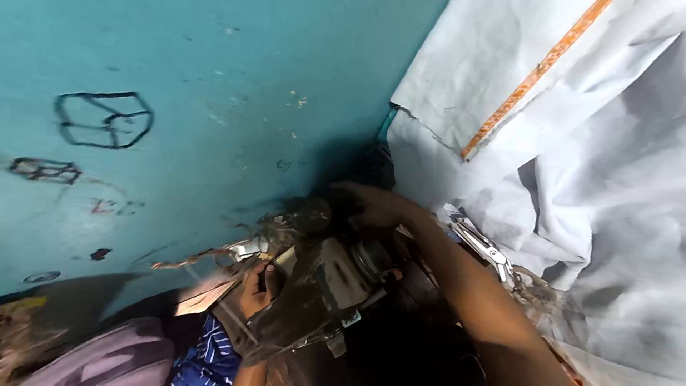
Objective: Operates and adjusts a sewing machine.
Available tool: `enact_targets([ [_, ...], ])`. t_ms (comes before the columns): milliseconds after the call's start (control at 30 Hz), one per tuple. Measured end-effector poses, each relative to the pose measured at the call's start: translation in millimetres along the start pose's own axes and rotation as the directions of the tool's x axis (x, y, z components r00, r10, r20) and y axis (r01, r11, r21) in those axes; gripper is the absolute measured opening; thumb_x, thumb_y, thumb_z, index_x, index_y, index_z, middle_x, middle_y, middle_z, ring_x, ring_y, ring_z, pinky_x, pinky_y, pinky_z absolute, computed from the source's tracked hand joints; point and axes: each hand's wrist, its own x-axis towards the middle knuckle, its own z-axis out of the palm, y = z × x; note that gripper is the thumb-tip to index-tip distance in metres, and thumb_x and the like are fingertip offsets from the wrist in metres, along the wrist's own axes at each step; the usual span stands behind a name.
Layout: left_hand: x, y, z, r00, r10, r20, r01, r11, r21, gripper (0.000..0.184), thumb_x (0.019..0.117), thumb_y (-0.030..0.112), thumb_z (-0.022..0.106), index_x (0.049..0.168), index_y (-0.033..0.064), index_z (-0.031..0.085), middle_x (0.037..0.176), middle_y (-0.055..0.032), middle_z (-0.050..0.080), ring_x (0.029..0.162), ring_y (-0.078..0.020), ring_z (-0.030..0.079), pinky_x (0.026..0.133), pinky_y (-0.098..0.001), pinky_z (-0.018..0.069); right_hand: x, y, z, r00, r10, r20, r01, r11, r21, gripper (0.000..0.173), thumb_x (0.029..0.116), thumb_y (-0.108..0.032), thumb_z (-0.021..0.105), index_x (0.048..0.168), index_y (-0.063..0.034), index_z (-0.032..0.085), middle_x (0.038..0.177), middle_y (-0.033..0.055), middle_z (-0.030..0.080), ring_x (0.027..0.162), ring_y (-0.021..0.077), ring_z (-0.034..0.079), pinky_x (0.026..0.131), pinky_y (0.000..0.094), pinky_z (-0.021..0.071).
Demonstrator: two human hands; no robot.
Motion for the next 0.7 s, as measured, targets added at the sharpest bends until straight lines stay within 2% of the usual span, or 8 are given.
enact_targets([
  [67, -3.4, -8.3, -2.2, 0.995, 0.041, -0.094, -0.033, 0.996, 0.077, 0.038, 0.0945, 0.010, 0.064, 0.118, -0.0194, 0.063, 0.117, -0.0377, 0.065, 0.109, -0.0409, 0.065, 0.100, -0.0411, 0.0507, -28.0, 2.1, 5.5, 0.986, -0.014, -0.166, 0.032, 0.994, 0.105, 0.070, 0.0905, -0.002, 0.071, 0.154, -0.0106, 0.042, 0.144, 0.0158, 0.057, 0.124, 0.0247, 0.063, 0.104, 0.0428, 0.0532],
  [100, -4.1, 2.4, -7.3, 0.991, -0.004, -0.133, 0.019, 0.993, 0.112, 0.046, 0.0931, 0.012, 0.067, 0.125, -0.0193, 0.060, 0.127, -0.0424, 0.057, 0.118, -0.0501, 0.059, 0.105, -0.0478, 0.0467, -43.1, 1.4, 11.2, 0.965, -0.005, -0.262, 0.050, 0.984, 0.168, 0.061, 0.0928, -0.002, 0.067, 0.150, -0.0068, 0.046, 0.141, 0.0157, 0.059, 0.121, 0.0217, 0.064, 0.102, 0.0380, 0.0539],
  [167, -9.8, 20.5, -20.1, 0.981, -0.047, -0.189, 0.074, 0.987, 0.140, 0.051, 0.0932, 0.016, 0.069, 0.131, -0.0167, 0.058, 0.136, -0.0445, 0.050, 0.125, -0.0558, 0.052, 0.107, -0.0520, 0.0434, -69.8, 0.3, 25.8, 0.899, 0.012, -0.438, 0.080, 0.978, 0.191, 0.045, 0.0960, -0.003, 0.062, 0.140, -0.0002, 0.054, 0.130, 0.0148, 0.065, 0.112, 0.0171, 0.068, 0.097, 0.0334, 0.0567],
  [300, -40.1, 26.6, -49.0, 0.988, -0.017, -0.153, 0.024, 0.999, 0.042, 0.048, 0.0886, 0.013, 0.067, 0.132, -0.0075, 0.062, 0.140, -0.0362, 0.050, 0.130, -0.0462, 0.050, 0.109, -0.0494, 0.0423, -113.0, -5.6, 48.2, 0.847, 0.026, -0.531, 0.054, 0.989, 0.134, 0.035, 0.0968, -0.009, 0.064, 0.130, 0.0028, 0.064, 0.121, 0.0147, 0.070, 0.110, 0.0167, 0.068, 0.097, 0.0347, 0.0559],
  [400, -64.1, 35.8, -64.9, 0.993, -0.057, -0.099, 0.053, 0.998, -0.042, 0.036, 0.0894, 0.005, 0.063, 0.122, -0.0085, 0.067, 0.132, -0.0325, 0.058, 0.124, -0.0400, 0.057, 0.106, -0.0456, 0.0466, -120.8, -21.2, 53.5, 0.783, -0.060, -0.619, 0.129, 0.989, 0.067, 0.028, 0.0960, -0.005, 0.063, 0.122, 0.0040, 0.067, 0.111, 0.0109, 0.072, 0.098, 0.0071, 0.069, 0.089, 0.0249, 0.0569],
  [500, -87.7, 30.5, -64.9, 0.997, -0.027, -0.077, 0.020, 0.996, -0.086, 0.031, 0.0935, 0.010, 0.064, 0.119, -0.0081, 0.069, 0.126, -0.0290, 0.064, 0.120, -0.0383, 0.062, 0.105, -0.0468, 0.0484, -105.2, -50.0, 43.2, 0.752, -0.217, -0.622, 0.183, 0.976, -0.119, 0.026, 0.0945, -0.006, 0.064, 0.118, 0.0042, 0.070, 0.112, 0.0157, 0.069, 0.097, 0.0137, 0.068, 0.087, 0.0295, 0.0567],
  [633, -100.4, 27.7, -67.7, 1.000, -0.024, 0.019, 0.026, 0.993, -0.113, 0.035, 0.0963, 0.015, 0.062, 0.125, -0.0033, 0.069, 0.134, -0.0255, 0.062, 0.127, -0.0386, 0.059, 0.110, -0.0495, 0.0459, -79.0, -100.7, 28.2, 0.802, -0.224, -0.554, 0.151, 0.973, -0.174, 0.029, 0.0962, -0.009, 0.067, 0.124, -0.0007, 0.069, 0.115, 0.0143, 0.069, 0.099, 0.0163, 0.067, 0.088, 0.0336, 0.0561],
  [700, -99.1, 28.3, -74.2, 0.995, -0.032, 0.100, 0.043, 0.993, -0.109, 0.036, 0.0984, 0.018, 0.061, 0.128, -0.0015, 0.069, 0.139, -0.0238, 0.061, 0.131, -0.0386, 0.057, 0.113, -0.0499, 0.0438, -86.8, -92.3, 25.0, 0.863, -0.139, -0.486, 0.094, 0.989, -0.115, 0.035, 0.0973, -0.013, 0.067, 0.131, -0.0015, 0.064, 0.125, 0.0152, 0.068, 0.108, 0.0185, 0.068, 0.095, 0.0364, 0.0559],
])
